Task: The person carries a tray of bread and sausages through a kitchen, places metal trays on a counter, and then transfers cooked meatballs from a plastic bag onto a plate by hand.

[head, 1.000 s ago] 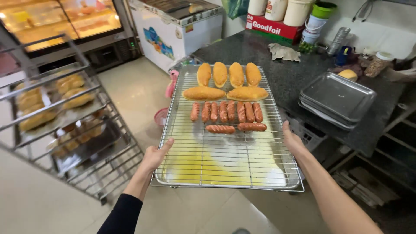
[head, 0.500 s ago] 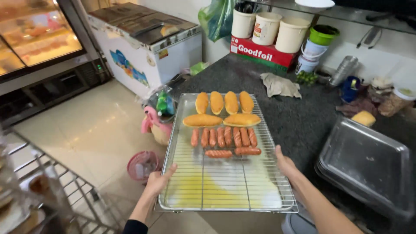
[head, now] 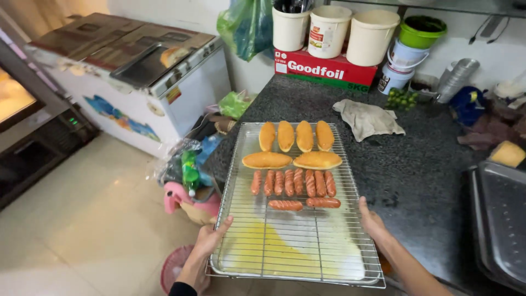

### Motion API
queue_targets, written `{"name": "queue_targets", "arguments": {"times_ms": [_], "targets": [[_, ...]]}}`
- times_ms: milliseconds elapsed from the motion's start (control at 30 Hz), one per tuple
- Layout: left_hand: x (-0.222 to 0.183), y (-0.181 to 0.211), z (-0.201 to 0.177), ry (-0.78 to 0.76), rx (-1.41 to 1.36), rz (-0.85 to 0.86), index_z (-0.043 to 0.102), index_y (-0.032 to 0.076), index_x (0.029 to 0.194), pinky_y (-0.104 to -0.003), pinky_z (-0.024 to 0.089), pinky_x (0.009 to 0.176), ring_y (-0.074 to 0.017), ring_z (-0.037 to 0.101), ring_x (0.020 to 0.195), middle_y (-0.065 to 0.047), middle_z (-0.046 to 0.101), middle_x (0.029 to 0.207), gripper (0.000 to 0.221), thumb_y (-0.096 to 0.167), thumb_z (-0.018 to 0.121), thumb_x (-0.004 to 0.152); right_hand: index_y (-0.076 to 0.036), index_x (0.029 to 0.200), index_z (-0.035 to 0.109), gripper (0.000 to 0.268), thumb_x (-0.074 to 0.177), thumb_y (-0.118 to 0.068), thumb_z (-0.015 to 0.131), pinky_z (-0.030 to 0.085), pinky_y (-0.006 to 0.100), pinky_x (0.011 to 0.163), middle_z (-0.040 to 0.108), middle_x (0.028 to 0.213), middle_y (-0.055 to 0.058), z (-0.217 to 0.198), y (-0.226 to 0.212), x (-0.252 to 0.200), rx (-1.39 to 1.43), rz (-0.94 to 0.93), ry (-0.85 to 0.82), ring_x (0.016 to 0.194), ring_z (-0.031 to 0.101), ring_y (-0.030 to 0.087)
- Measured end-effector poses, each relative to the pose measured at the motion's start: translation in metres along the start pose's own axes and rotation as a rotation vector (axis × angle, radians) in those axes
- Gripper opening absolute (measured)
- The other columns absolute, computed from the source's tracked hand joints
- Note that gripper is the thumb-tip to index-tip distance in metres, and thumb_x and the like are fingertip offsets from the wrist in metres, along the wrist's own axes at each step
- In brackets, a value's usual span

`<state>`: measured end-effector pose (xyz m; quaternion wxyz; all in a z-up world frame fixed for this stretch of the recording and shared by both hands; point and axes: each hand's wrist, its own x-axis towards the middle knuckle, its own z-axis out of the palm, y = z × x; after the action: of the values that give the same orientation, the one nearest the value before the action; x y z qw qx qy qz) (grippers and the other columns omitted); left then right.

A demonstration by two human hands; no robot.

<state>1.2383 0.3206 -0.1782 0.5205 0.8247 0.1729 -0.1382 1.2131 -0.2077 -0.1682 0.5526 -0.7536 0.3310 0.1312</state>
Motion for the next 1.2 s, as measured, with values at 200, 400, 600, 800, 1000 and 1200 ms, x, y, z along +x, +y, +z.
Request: {"name": "queue_targets", "arguments": {"times_ms": [200, 400, 600, 800, 1000, 1200], "targets": [[0.042, 0.100, -0.059, -0.187, 0.063, 0.028, 0.073, -0.004, 0.122, -0.036, 0.051, 0.095, -0.0216, 0.070, 0.109, -0.015, 0.078, 0.114, 0.087, 0.072, 0.057, 0.082, 0.004, 0.137, 0.065, 0.102, 0.094, -0.082, 0.030, 0.052, 0.048, 0.098, 0.073, 0.123, 0.024, 0.062, -0.019, 0.022, 0.019, 0.103, 0.044, 0.114, 0.068, 0.034], [0.179, 0.100, -0.089, -0.181, 0.127, -0.062, 0.061, 0.000, 0.138, -0.040, 0.040, 0.110, -0.0295, 0.056, 0.132, -0.018, 0.065, 0.136, 0.099, 0.081, 0.048, 0.084, -0.005, 0.137, 0.065, 0.096, 0.091, -0.080, 0.025, 0.056, 0.047, 0.084, 0.075, 0.116, 0.016, 0.113, -0.087, -0.005, -0.039, 0.075, -0.121, 0.104, 0.070, 0.028], [0.248, 0.080, -0.102, -0.098, 0.305, 0.017, 0.068, -0.006, 0.131, -0.042, 0.041, 0.113, -0.0375, 0.058, 0.133, -0.031, 0.066, 0.133, 0.098, 0.080, 0.041, 0.093, -0.004, 0.128, 0.071, 0.088, 0.092, -0.075, 0.033, 0.055, 0.038, 0.074, 0.074, 0.105, 0.012, 0.133, -0.117, 0.004, -0.089, 0.058, -0.174, 0.093, 0.066, 0.023], [0.192, 0.163, -0.093, 0.235, 0.623, 0.284, 0.067, 0.001, 0.133, -0.054, 0.043, 0.105, -0.0531, 0.058, 0.119, -0.035, 0.065, 0.123, 0.073, 0.062, 0.040, 0.103, -0.005, 0.128, 0.074, 0.072, 0.096, -0.065, 0.051, 0.050, 0.035, 0.073, 0.068, 0.100, 0.011, 0.112, -0.105, 0.015, -0.154, -0.069, -0.192, 0.086, 0.058, 0.019], [0.133, 0.244, -0.017, 0.396, 0.391, 0.955, 0.068, -0.002, 0.127, -0.050, 0.041, 0.111, -0.0420, 0.059, 0.121, -0.025, 0.068, 0.124, 0.045, 0.037, 0.061, 0.105, -0.003, 0.134, 0.066, 0.065, 0.097, -0.056, 0.056, 0.054, 0.032, 0.080, 0.071, 0.112, 0.012, 0.022, -0.105, -0.008, 0.038, -0.217, 0.016, 0.096, 0.064, 0.015], [0.039, 0.306, 0.103, 0.127, 0.243, 1.153, 0.067, -0.004, 0.129, -0.049, 0.042, 0.104, -0.0420, 0.057, 0.121, -0.024, 0.066, 0.125, 0.048, 0.033, 0.065, 0.099, -0.004, 0.133, 0.066, 0.053, 0.097, -0.043, 0.063, 0.053, 0.031, 0.092, 0.074, 0.120, 0.008, -0.120, -0.075, -0.050, 0.083, -0.367, 0.384, 0.108, 0.067, 0.016]]}}
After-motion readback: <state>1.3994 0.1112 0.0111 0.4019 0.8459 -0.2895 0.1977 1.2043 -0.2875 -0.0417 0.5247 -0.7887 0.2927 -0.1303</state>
